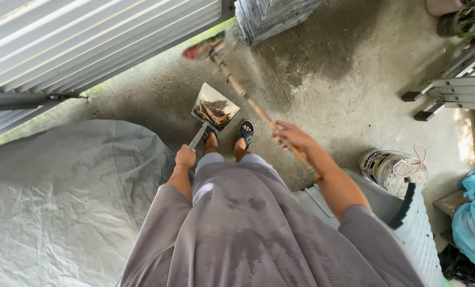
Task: Sweeping dust and debris into a dustpan in a garage or outdoor utility area.
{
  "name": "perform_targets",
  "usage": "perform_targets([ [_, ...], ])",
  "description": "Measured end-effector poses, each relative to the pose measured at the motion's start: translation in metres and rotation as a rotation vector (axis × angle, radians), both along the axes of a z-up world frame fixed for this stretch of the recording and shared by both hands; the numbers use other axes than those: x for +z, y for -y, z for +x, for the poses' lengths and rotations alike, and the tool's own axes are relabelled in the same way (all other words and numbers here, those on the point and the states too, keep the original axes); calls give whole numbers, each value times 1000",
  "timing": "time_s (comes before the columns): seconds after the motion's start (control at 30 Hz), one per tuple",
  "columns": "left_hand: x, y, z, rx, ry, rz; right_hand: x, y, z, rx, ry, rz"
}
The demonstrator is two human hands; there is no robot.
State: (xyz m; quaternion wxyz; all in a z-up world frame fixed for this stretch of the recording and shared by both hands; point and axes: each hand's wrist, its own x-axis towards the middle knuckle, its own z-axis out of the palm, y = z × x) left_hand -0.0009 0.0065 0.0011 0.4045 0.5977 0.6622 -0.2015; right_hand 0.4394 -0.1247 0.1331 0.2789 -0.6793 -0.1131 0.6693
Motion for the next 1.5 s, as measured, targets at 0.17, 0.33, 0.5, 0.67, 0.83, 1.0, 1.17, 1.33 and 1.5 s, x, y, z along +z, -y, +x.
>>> perform_targets([
  [0.17, 7, -26, -23, -68, -31, -20, -32, -56, -56, 310, 228, 131],
  [0.33, 20, -53, -37, -119, -38, -58, -38, -91, -69, 266, 120, 22],
  [0.5, 16, -64, -59, -195, -60, -44, -3, -108, -87, 522, 243, -25],
  [0.67, 27, -79, -74, -223, -89, -72, 40, -131, -76, 48, -159, -177],
  [0.83, 28, -97, -89, -247, -105, -80, -29, -129, -48, -90, -401, -201],
  [1.0, 19, -108, -96, -321, -105, -55, -31, -147, -32, -353, -679, -210],
  [1.17, 24, -120, -88, -322, -100, -48, -62, -134, -1, -399, -739, -190],
  [1.33, 26, -121, -72, -315, -80, -45, -45, -111, -3, -463, -723, -164],
  [1.5, 15, -118, -50, -337, -111, -16, -82, -120, 10, -653, -819, 30],
])
